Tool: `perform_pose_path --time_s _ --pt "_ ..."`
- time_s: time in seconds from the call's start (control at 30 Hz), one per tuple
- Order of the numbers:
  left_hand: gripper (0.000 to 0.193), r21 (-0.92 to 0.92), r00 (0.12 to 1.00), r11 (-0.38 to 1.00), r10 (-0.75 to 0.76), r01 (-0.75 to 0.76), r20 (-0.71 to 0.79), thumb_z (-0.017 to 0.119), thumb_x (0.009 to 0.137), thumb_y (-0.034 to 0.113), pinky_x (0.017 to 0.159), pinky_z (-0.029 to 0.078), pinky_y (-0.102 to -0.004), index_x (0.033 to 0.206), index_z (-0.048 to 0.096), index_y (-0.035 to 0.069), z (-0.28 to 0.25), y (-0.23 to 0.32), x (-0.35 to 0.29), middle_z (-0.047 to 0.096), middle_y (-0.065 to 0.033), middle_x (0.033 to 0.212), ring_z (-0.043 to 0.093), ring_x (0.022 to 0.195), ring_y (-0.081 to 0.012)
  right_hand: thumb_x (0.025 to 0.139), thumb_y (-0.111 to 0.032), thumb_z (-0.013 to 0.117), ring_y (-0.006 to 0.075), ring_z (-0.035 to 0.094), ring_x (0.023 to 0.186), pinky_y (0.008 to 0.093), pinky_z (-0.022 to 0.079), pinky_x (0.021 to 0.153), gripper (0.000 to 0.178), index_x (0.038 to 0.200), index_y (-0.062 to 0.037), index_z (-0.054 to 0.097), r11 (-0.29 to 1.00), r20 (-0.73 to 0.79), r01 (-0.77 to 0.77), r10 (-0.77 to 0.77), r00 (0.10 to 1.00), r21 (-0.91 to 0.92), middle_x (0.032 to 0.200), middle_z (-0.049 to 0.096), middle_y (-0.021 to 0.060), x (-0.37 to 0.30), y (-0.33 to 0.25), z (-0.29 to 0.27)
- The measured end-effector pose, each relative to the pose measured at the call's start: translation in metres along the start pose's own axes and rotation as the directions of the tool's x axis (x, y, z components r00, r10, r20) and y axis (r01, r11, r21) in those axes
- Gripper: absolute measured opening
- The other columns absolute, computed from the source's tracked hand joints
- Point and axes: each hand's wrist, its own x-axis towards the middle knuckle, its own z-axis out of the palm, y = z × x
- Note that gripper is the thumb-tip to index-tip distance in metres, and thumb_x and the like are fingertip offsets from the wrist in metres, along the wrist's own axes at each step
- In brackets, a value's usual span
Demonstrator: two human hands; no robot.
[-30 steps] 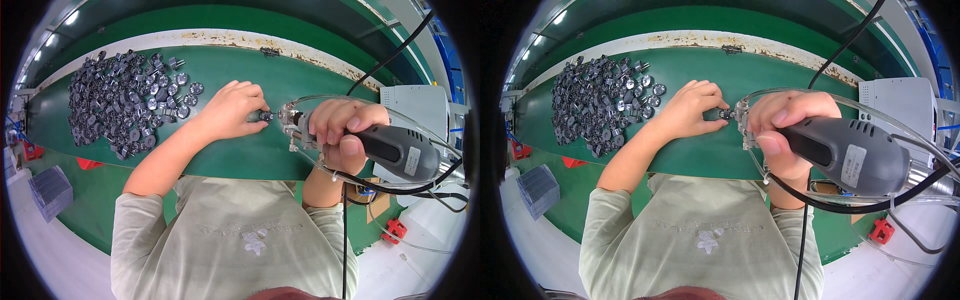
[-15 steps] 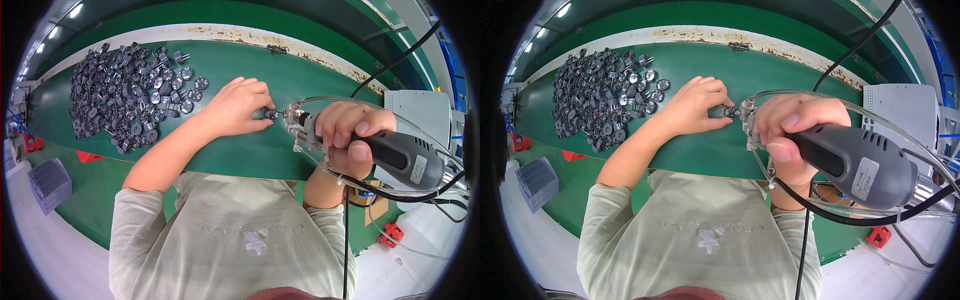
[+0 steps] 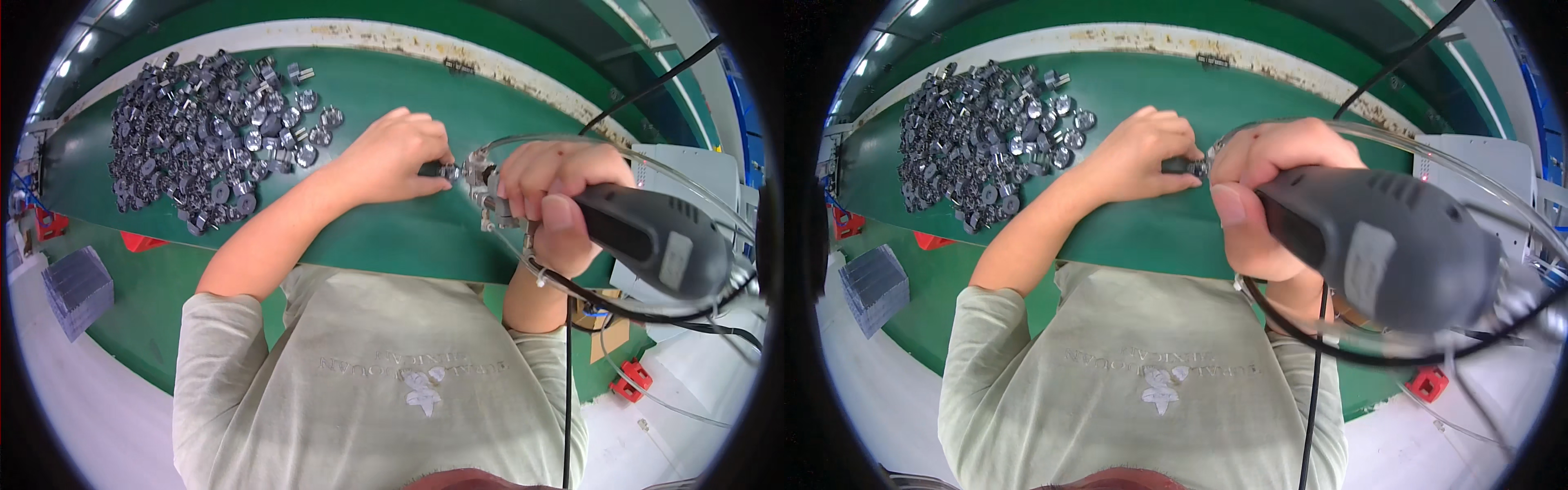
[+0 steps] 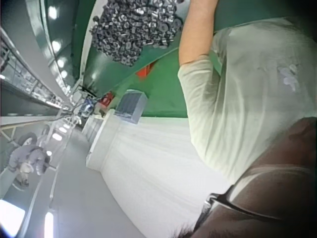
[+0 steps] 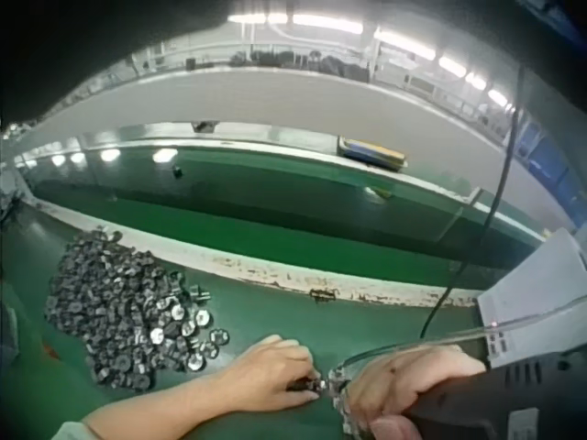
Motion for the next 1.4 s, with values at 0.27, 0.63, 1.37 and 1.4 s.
perform_pose_path --time_s 0.27,0.63,1.37,1.4 --pt "0.027 0.013 0.999 0.999 -0.033 0.033 -0.033 0.081 0.077 0.028 0.086 0.044 -0.0363 0.095 0.072 0.01 -0.002 0.003 0.001 0.063 -0.0036 0.094 0.062 0.095 -0.0231 0.086 -0.015 0.081 0.0199 0.057 0.057 0.0363 0.051 0.054 0.033 0.096 -0.0034 0.052 0.993 0.027 0.082 -0.085 0.996 0.082 0.069 0.057 0.0053 0.001 -0.023 -0.02" --pt "0.028 0.025 1.0 1.0 -0.009 0.009 -0.01 0.079 0.078 0.026 0.079 0.04 -0.0355 0.103 0.075 0.014 -0.002 0.005 0.001 0.058 0.0 0.091 0.058 0.091 -0.0192 0.084 -0.015 0.083 0.0199 0.057 0.053 0.0371 0.052 0.054 0.032 0.091 -0.0044 0.053 0.991 -0.059 -0.005 0.013 0.998 0.135 0.064 0.059 0.0075 -0.005 -0.026 -0.015" --pt "0.028 0.013 1.0 1.0 -0.011 0.011 -0.008 0.082 0.078 0.028 0.081 0.04 -0.0348 0.102 0.076 0.015 -0.001 0.003 0.001 0.058 0.0009 0.091 0.058 0.091 -0.0192 0.078 -0.009 0.086 0.0185 0.054 0.05 0.0329 0.047 0.048 0.034 0.089 -0.002 0.055 0.997 -0.08 0.019 -0.013 0.997 0.077 0.06 0.055 0.0058 -0.008 -0.015 -0.003" --pt "0.028 0.013 1.0 1.0 -0.012 0.013 -0.009 0.082 0.078 0.027 0.081 0.04 -0.0348 0.102 0.076 0.015 -0.001 0.003 0.001 0.058 0.001 0.091 0.058 0.091 -0.0192 0.078 -0.009 0.086 0.0185 0.054 0.05 0.033 0.047 0.048 0.034 0.089 -0.0021 0.055 0.998 -0.084 0.015 -0.009 0.996 0.068 0.06 0.054 0.0058 -0.008 -0.015 -0.002"
